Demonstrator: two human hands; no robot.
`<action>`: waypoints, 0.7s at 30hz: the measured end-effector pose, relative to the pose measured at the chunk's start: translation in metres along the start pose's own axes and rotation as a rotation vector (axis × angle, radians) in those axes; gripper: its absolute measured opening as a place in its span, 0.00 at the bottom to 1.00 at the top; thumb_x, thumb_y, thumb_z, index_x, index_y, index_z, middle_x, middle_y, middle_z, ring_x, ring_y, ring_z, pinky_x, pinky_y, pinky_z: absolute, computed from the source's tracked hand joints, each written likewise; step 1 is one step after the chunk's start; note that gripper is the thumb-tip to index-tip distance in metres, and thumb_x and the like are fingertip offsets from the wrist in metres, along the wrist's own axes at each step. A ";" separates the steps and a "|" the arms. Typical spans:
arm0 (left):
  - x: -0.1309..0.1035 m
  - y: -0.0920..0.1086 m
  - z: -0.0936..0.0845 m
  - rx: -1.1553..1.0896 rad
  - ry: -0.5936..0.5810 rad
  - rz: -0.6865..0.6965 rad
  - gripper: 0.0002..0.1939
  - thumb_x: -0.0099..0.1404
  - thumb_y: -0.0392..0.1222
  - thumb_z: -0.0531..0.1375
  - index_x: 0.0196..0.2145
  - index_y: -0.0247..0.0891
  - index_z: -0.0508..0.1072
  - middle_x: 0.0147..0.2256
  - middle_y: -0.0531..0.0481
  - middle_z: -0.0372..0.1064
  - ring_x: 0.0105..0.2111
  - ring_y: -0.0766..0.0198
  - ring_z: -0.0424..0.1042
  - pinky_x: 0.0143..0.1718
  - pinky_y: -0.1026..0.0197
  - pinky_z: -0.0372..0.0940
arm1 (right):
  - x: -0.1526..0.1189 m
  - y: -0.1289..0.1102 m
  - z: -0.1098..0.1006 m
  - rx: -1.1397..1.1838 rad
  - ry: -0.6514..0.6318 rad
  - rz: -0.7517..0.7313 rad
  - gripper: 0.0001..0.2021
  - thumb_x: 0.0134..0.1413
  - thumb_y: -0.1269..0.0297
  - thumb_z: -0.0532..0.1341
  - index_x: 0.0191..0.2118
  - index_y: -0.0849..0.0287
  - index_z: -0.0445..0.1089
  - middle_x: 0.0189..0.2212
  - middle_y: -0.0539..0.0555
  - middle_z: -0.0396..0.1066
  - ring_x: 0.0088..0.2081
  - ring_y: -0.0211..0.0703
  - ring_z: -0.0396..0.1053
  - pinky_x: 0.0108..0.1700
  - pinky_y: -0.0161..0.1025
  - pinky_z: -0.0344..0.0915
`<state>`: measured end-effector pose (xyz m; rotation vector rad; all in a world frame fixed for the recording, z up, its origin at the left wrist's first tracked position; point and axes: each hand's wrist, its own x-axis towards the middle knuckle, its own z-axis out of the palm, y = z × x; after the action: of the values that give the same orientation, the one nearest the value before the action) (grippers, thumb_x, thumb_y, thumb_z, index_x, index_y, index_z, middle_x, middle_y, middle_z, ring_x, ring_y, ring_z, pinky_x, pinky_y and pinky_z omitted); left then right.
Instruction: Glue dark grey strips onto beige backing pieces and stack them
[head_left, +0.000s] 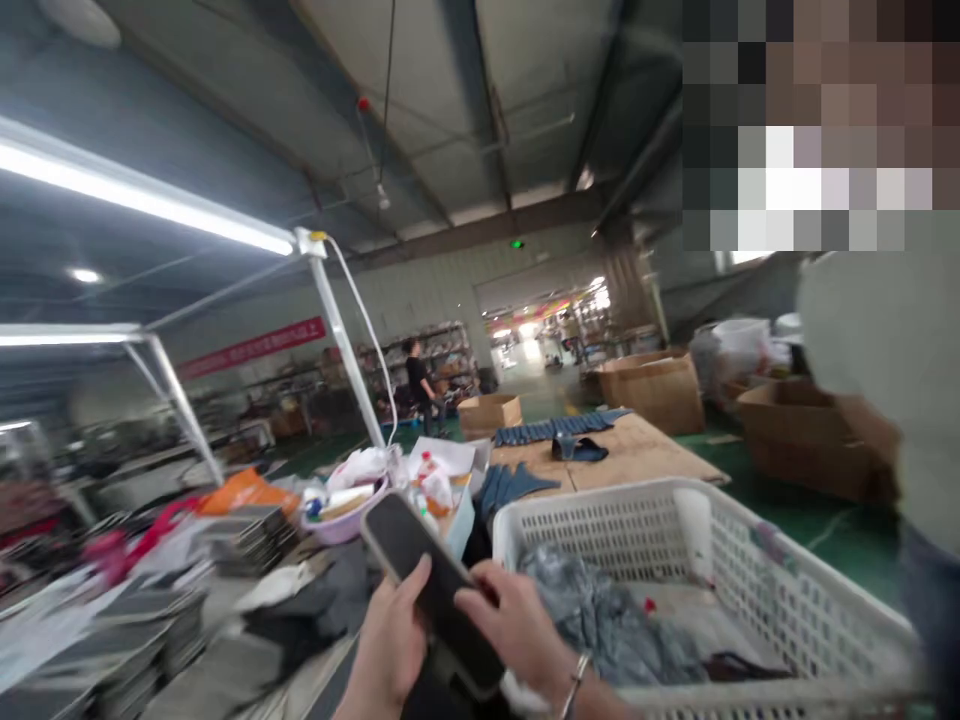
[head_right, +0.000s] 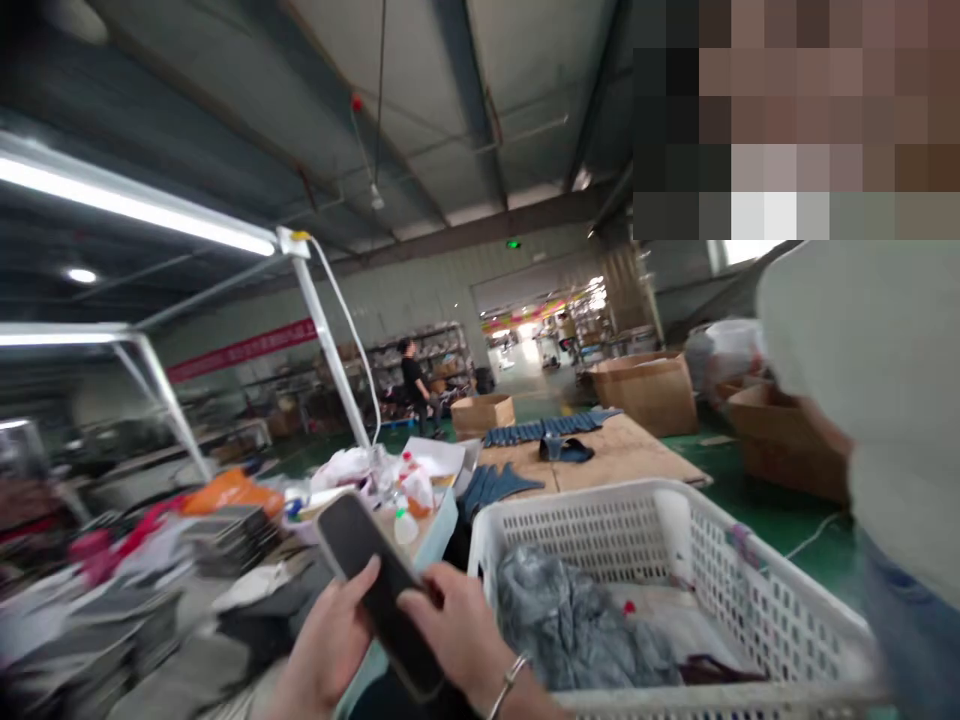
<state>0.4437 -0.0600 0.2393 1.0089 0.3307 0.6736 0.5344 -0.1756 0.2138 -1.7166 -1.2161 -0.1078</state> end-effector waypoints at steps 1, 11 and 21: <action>-0.001 -0.004 -0.009 0.005 0.025 -0.016 0.11 0.57 0.35 0.61 0.40 0.33 0.70 0.37 0.44 0.71 0.38 0.59 0.72 0.39 0.57 0.68 | -0.007 0.000 0.017 0.033 0.035 0.069 0.10 0.57 0.59 0.54 0.32 0.60 0.67 0.25 0.49 0.66 0.27 0.36 0.64 0.27 0.32 0.59; 0.010 -0.030 -0.006 -0.132 -0.029 -0.066 0.17 0.50 0.35 0.66 0.39 0.34 0.70 0.33 0.47 0.74 0.36 0.58 0.74 0.41 0.57 0.68 | -0.007 0.021 0.024 0.111 0.095 0.226 0.17 0.51 0.56 0.56 0.18 0.59 0.54 0.16 0.44 0.52 0.22 0.32 0.51 0.22 0.30 0.48; 0.036 -0.014 -0.007 -0.186 0.083 0.063 0.10 0.58 0.34 0.60 0.40 0.35 0.71 0.35 0.46 0.75 0.35 0.61 0.75 0.40 0.59 0.70 | -0.019 0.043 0.022 0.041 0.024 0.294 0.19 0.51 0.54 0.56 0.18 0.59 0.51 0.16 0.44 0.47 0.21 0.32 0.49 0.23 0.30 0.45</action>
<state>0.4717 -0.0369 0.2251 0.8181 0.3034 0.7904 0.5483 -0.1719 0.1635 -1.8321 -0.9303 0.0725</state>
